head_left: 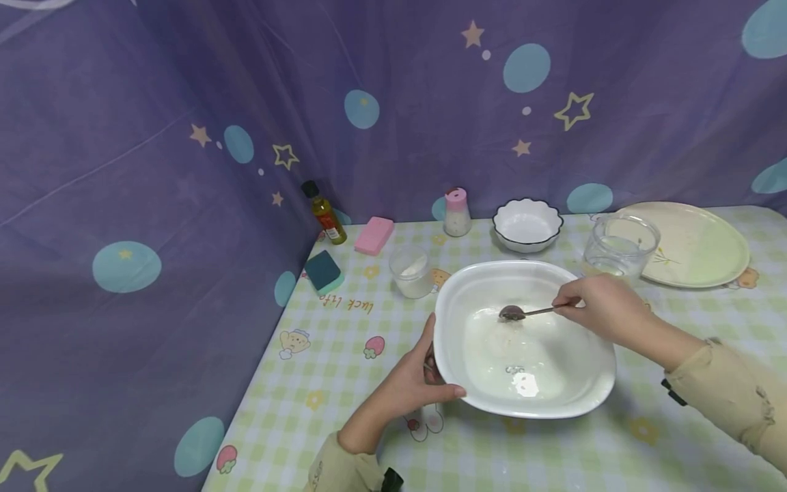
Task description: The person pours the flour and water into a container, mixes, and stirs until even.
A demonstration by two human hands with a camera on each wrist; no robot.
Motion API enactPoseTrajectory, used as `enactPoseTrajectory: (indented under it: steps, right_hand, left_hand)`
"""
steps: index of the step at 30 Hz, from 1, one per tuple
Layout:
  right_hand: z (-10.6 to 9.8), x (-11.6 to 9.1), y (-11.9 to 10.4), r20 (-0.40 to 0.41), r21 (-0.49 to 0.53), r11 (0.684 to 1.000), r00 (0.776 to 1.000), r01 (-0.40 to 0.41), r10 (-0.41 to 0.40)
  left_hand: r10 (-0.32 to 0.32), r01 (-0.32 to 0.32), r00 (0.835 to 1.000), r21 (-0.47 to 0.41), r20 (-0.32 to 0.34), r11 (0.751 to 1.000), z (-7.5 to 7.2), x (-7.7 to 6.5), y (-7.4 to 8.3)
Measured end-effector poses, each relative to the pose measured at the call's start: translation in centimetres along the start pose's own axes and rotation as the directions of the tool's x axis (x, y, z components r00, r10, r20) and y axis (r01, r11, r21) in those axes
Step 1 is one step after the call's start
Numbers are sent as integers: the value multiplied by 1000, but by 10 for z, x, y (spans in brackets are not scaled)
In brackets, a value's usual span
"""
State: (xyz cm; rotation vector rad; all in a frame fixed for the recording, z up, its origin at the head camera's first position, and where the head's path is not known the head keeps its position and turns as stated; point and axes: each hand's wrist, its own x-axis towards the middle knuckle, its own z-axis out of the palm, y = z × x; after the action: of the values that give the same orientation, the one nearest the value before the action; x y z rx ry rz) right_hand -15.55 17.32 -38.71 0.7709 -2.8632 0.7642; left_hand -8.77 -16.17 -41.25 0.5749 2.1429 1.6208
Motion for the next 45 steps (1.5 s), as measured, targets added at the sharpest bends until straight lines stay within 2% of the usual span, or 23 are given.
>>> enactPoseTrajectory:
  steps: [4, 13, 17, 24, 30, 38, 45]
  right_hand:
    - [-10, -4, 5, 32, -35, 999, 999, -13, 14]
    - [-28, -13, 13, 151, -42, 999, 988, -18, 24]
    - [-33, -16, 12, 206, -4, 1000, 978, -16, 17]
    - [-29, -18, 11, 279, 141, 989, 958, 34, -73]
    - [-16, -15, 4, 261, 171, 984, 961, 45, -89]
    - [0, -8, -5, 168, 137, 986, 979, 90, -113]
    - [9, -1, -11, 140, 133, 990, 988, 43, -62]
  left_hand:
    - [0, 0, 1000, -11, 0, 1000, 0, 0, 0]
    - [7, -7, 1000, -17, 10, 1000, 0, 0, 0]
    - [11, -11, 1000, -30, 14, 999, 0, 0, 0]
    - [24, -24, 1000, -27, 16, 999, 0, 0, 0]
    - [18, -18, 1000, -4, 12, 1000, -1, 0, 1]
    - [16, -16, 1000, 22, 2, 1000, -1, 0, 1]
    - [10, -10, 1000, 19, 2, 1000, 0, 0, 1]
